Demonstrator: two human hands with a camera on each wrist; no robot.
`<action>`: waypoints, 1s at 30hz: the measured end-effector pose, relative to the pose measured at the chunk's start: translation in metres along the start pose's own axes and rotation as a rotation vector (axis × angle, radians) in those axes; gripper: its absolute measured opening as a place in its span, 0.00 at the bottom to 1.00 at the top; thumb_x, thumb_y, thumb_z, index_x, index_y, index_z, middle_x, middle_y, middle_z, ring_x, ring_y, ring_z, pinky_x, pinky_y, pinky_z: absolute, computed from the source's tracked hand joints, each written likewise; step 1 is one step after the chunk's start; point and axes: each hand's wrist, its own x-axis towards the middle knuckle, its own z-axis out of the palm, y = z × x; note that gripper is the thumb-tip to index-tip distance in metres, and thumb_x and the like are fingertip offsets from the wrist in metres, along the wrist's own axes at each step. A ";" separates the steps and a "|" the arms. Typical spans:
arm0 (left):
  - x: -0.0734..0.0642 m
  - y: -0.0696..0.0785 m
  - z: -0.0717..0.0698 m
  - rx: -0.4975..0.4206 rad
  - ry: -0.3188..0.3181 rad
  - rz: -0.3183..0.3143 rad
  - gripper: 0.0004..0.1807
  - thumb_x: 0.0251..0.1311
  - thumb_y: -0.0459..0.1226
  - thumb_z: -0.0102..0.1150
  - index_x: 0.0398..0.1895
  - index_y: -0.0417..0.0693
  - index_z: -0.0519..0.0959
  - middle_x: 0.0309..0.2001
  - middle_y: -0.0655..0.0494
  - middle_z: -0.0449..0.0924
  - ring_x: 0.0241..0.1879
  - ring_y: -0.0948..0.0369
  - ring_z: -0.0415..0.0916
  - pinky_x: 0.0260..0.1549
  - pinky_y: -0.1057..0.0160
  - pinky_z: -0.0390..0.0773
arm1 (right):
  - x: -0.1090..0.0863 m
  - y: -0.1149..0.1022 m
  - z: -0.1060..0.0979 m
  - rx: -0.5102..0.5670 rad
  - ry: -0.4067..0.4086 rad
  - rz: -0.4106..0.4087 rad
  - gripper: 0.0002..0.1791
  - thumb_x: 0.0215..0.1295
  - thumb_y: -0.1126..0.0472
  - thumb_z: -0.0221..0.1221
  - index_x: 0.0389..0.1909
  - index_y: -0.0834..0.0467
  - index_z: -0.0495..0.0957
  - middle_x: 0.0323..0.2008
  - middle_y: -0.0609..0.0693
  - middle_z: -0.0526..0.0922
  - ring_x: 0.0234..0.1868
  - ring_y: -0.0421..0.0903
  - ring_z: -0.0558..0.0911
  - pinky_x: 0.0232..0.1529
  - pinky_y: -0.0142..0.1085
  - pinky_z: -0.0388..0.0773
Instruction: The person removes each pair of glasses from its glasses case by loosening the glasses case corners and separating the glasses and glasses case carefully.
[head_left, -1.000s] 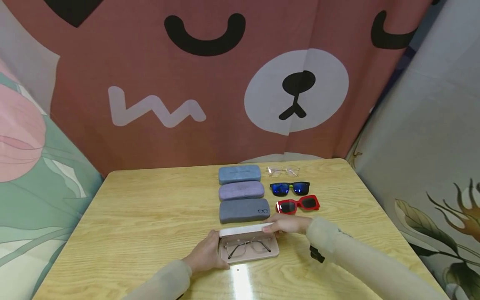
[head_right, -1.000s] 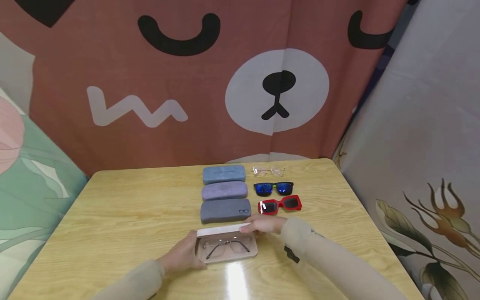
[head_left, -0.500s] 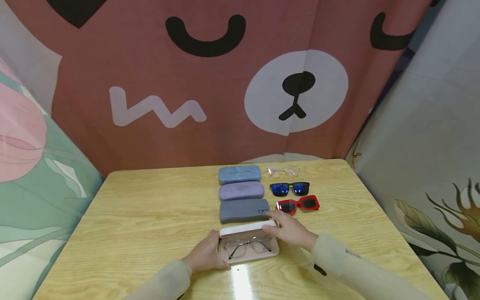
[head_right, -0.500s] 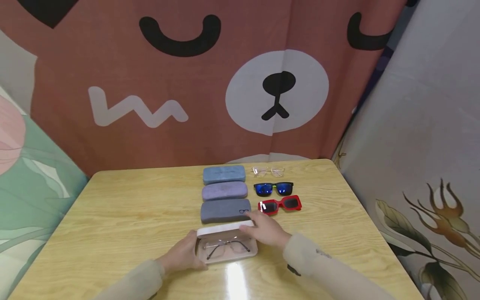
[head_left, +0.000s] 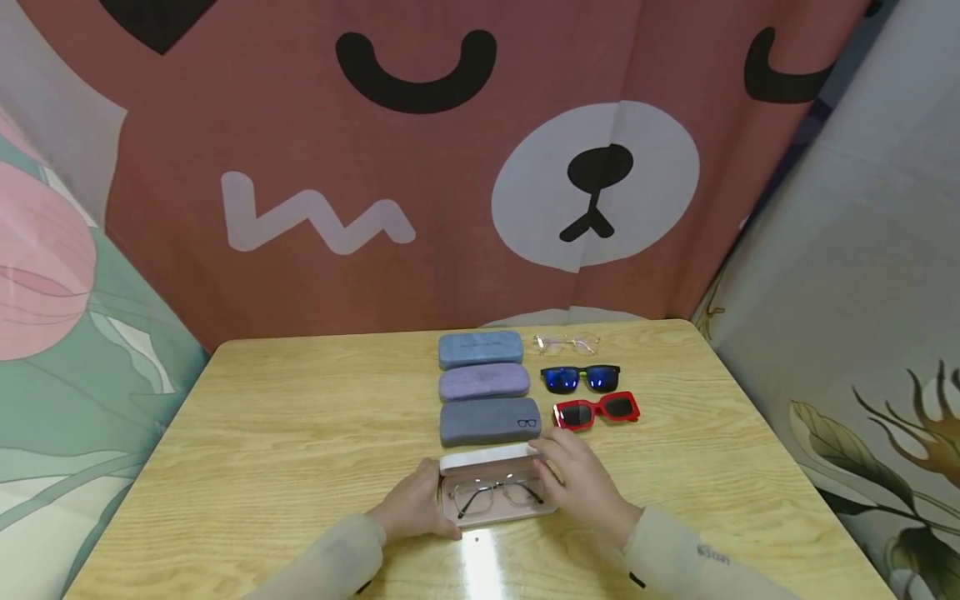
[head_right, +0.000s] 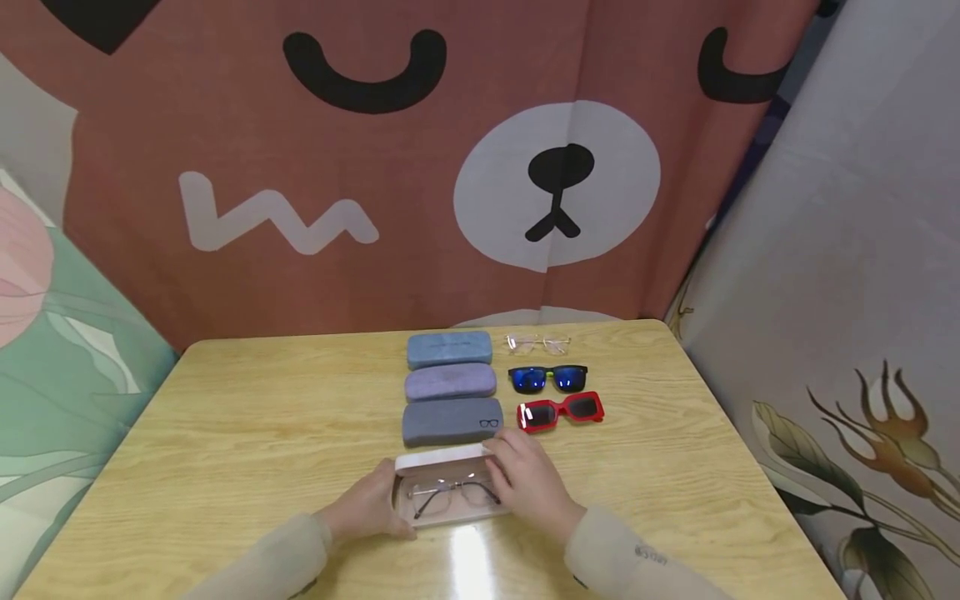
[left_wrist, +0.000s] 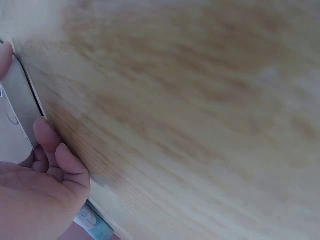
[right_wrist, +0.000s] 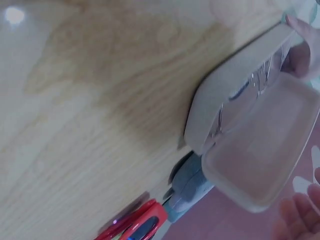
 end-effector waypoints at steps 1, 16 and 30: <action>0.000 0.000 0.000 -0.005 -0.002 -0.002 0.55 0.28 0.47 0.83 0.61 0.29 0.65 0.45 0.48 0.70 0.44 0.51 0.75 0.53 0.47 0.74 | -0.001 -0.001 0.001 -0.005 0.006 -0.036 0.16 0.46 0.73 0.70 0.39 0.64 0.81 0.38 0.51 0.79 0.39 0.45 0.77 0.40 0.39 0.79; 0.000 0.004 -0.001 -0.007 0.005 0.003 0.52 0.27 0.44 0.84 0.56 0.28 0.66 0.42 0.49 0.69 0.40 0.53 0.74 0.50 0.48 0.76 | -0.005 -0.016 0.022 -0.092 -0.167 -0.160 0.17 0.49 0.71 0.70 0.42 0.66 0.82 0.40 0.54 0.82 0.41 0.49 0.82 0.45 0.40 0.80; 0.001 0.002 0.001 -0.026 0.006 -0.001 0.52 0.26 0.44 0.84 0.58 0.31 0.66 0.43 0.49 0.70 0.42 0.53 0.74 0.50 0.49 0.76 | 0.011 -0.029 0.039 -0.448 -0.516 -0.210 0.11 0.55 0.64 0.65 0.40 0.58 0.83 0.36 0.48 0.80 0.35 0.44 0.77 0.30 0.33 0.74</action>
